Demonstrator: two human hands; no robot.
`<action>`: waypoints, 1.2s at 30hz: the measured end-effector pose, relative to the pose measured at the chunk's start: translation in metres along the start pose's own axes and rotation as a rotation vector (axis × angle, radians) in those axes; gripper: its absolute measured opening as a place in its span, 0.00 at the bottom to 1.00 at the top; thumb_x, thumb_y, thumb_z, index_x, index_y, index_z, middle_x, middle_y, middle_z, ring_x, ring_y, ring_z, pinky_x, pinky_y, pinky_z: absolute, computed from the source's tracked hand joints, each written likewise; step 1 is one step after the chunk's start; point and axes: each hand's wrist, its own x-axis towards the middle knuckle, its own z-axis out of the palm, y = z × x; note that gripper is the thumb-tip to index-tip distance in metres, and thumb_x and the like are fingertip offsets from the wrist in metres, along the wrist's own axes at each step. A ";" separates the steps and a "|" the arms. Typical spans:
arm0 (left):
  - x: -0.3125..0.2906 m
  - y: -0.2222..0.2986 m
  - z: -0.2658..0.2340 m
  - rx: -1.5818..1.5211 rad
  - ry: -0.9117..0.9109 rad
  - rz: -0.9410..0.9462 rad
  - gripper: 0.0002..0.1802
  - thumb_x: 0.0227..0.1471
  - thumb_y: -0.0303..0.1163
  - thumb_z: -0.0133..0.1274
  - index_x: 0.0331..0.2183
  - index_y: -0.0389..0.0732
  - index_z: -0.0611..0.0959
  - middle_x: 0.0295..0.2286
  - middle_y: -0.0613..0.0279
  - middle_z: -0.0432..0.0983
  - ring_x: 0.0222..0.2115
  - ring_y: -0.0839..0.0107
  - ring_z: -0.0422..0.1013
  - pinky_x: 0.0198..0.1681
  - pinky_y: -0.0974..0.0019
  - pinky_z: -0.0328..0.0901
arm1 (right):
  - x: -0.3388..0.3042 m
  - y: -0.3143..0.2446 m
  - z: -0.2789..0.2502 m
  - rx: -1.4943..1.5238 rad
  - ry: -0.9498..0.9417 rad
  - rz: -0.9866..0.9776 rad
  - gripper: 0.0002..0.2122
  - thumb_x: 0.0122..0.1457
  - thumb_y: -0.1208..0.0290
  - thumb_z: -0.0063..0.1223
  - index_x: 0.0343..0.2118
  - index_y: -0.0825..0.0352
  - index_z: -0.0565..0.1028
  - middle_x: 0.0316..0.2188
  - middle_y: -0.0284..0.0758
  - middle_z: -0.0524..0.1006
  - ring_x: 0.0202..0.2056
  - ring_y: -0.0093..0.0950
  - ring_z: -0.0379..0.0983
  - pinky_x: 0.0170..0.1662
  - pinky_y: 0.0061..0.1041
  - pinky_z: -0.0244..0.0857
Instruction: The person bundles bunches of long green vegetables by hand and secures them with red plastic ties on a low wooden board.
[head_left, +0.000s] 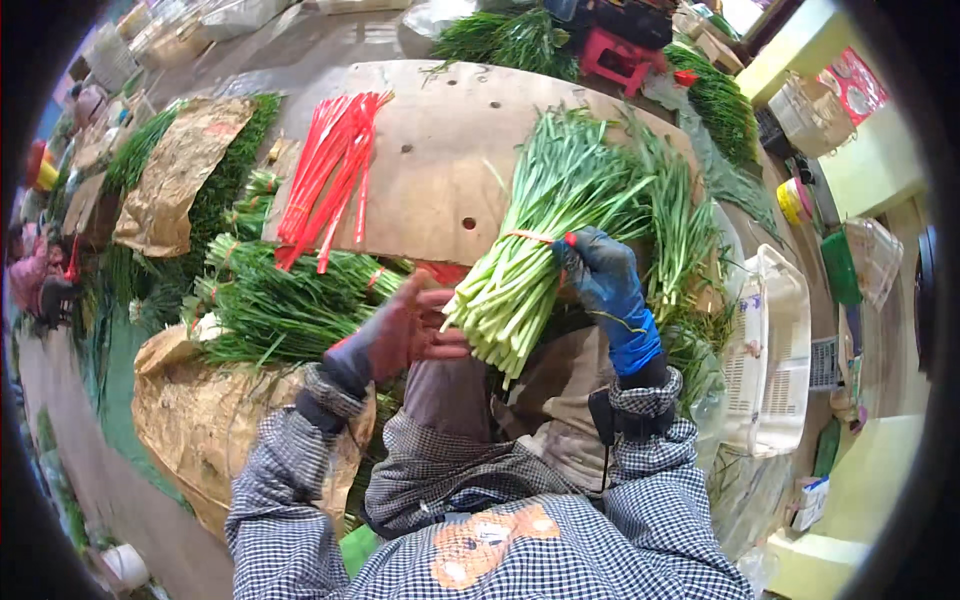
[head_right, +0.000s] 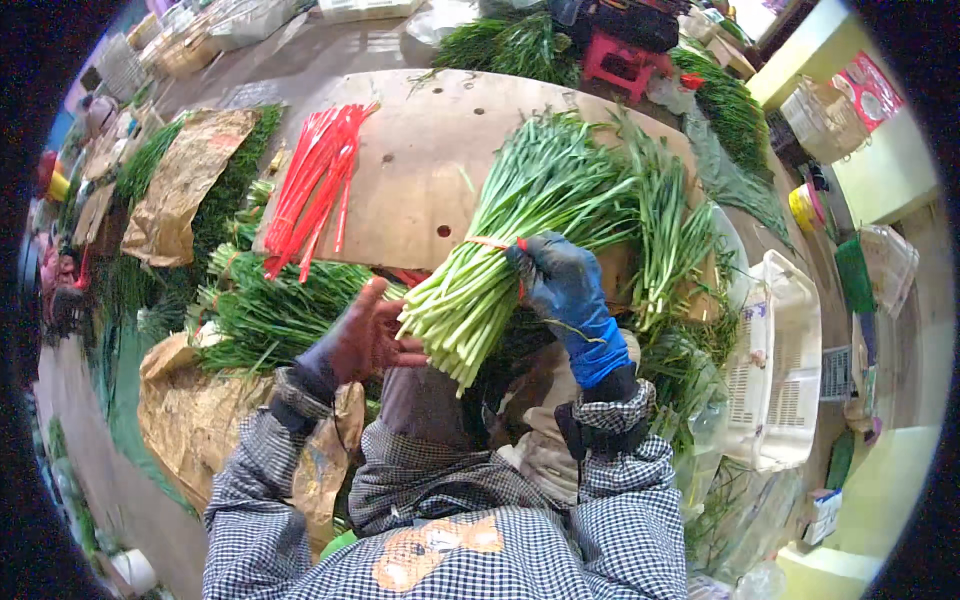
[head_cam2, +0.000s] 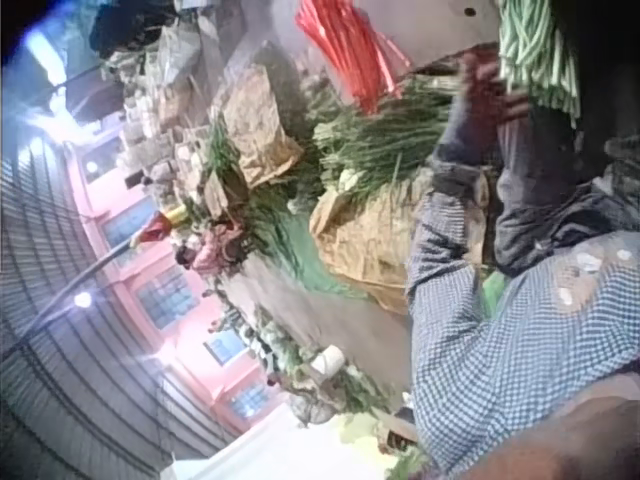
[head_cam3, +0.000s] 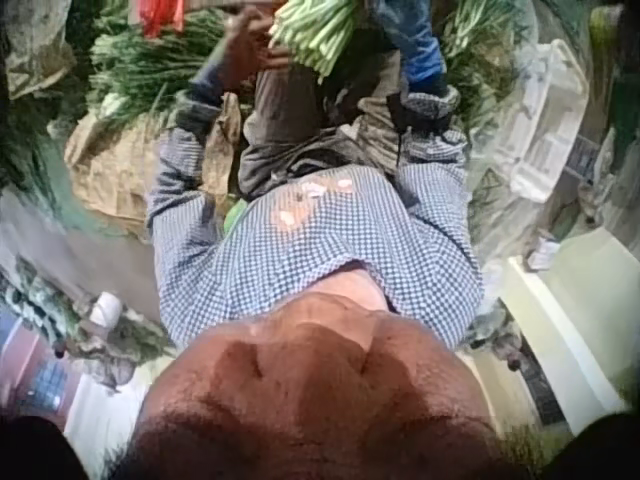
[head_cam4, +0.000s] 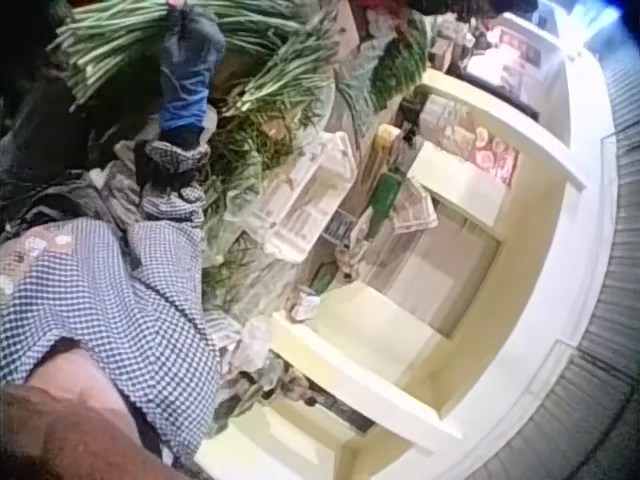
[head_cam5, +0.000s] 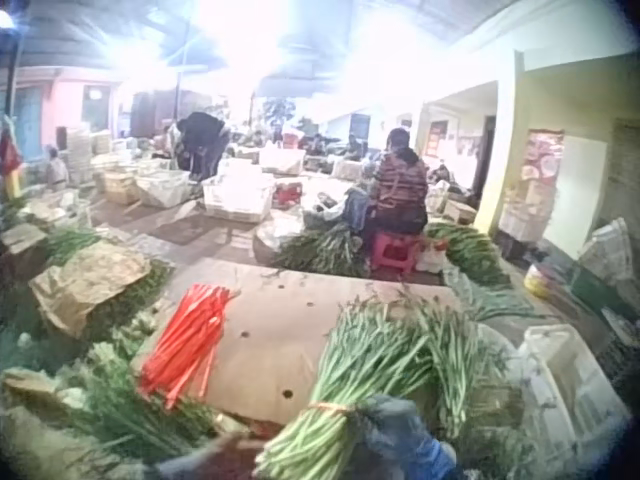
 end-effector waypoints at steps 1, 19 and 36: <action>0.009 -0.006 0.006 -0.172 -0.324 -0.040 0.35 0.53 0.57 0.36 0.51 0.38 0.64 0.45 0.56 0.68 0.42 0.65 0.69 0.48 0.57 0.63 | -0.004 0.000 -0.007 -0.013 0.015 0.008 0.08 0.52 0.68 0.51 0.24 0.68 0.74 0.20 0.41 0.71 0.23 0.39 0.69 0.26 0.30 0.62; 0.043 -0.074 0.049 -0.294 -0.116 0.240 0.34 0.53 0.55 0.37 0.52 0.39 0.64 0.46 0.56 0.66 0.44 0.65 0.66 0.49 0.57 0.61 | -0.133 -0.064 -0.049 0.652 0.225 0.290 0.06 0.53 0.72 0.52 0.27 0.70 0.73 0.19 0.35 0.70 0.23 0.24 0.66 0.28 0.24 0.60; 0.065 0.182 -0.006 0.263 0.458 0.713 0.33 0.53 0.53 0.37 0.52 0.39 0.63 0.48 0.57 0.63 0.46 0.64 0.63 0.50 0.57 0.60 | -0.051 -0.018 -0.023 0.895 0.160 0.316 0.08 0.56 0.69 0.50 0.29 0.70 0.75 0.20 0.25 0.71 0.24 0.14 0.62 0.28 0.19 0.59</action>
